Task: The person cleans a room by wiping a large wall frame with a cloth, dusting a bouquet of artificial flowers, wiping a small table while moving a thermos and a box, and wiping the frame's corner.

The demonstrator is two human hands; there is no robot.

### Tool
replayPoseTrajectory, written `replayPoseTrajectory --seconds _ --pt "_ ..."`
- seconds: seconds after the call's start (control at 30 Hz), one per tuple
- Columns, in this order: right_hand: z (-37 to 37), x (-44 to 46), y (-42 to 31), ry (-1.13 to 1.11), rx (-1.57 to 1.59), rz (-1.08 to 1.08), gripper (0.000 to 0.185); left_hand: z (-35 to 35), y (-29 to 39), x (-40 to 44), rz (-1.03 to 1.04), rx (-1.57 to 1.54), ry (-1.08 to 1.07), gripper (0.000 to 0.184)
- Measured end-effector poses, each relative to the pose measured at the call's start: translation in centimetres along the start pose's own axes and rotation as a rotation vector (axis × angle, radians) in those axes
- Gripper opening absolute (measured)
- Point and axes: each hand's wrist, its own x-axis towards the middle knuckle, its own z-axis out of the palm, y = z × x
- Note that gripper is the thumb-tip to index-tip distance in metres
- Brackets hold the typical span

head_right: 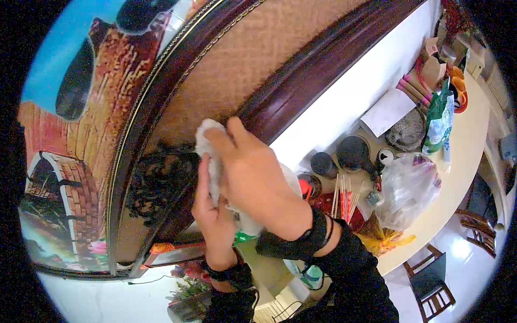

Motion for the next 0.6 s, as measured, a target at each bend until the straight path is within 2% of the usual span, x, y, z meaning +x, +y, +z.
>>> replayPoseTrajectory --seconds 0.03,0.13,0.17,0.27,0.3,0.4,0.43,0.57,0.6 --pt "-0.3 -0.3 0.0 -0.018 0.000 0.032 0.043 0.1 0.2 -0.2 0.036 0.017 -0.017 0.048" --pt "-0.7 -0.1 -0.4 -0.020 0.015 -0.049 0.043 0.5 -0.3 -0.5 0.145 0.014 0.062 0.049" --pt "-0.1 0.2 -0.2 0.008 0.031 -0.111 0.042 0.5 -0.1 -0.3 0.089 0.015 0.084 0.049" --pt "0.3 1.1 0.2 -0.080 -0.059 -0.095 0.049 0.4 -0.1 0.4 0.035 -0.065 0.059 0.048" --pt "0.4 0.9 0.4 -0.058 -0.012 -0.093 0.046 0.7 -0.7 0.4 0.045 -0.066 0.072 0.047" --pt "-0.3 0.4 0.2 -0.060 0.051 0.076 0.043 0.8 -1.3 0.2 0.031 -0.073 0.003 0.047" --pt "-0.3 0.1 0.4 -0.039 0.078 0.114 0.041 1.2 -1.5 0.0 0.045 -0.164 -0.007 0.048" --pt "0.0 -0.6 0.3 0.046 0.161 0.058 0.042 1.0 -0.9 -0.1 0.171 0.044 0.063 0.050" --pt "0.4 -0.3 0.1 0.035 0.126 0.030 0.042 0.8 -0.9 0.0 0.143 0.023 0.072 0.050"
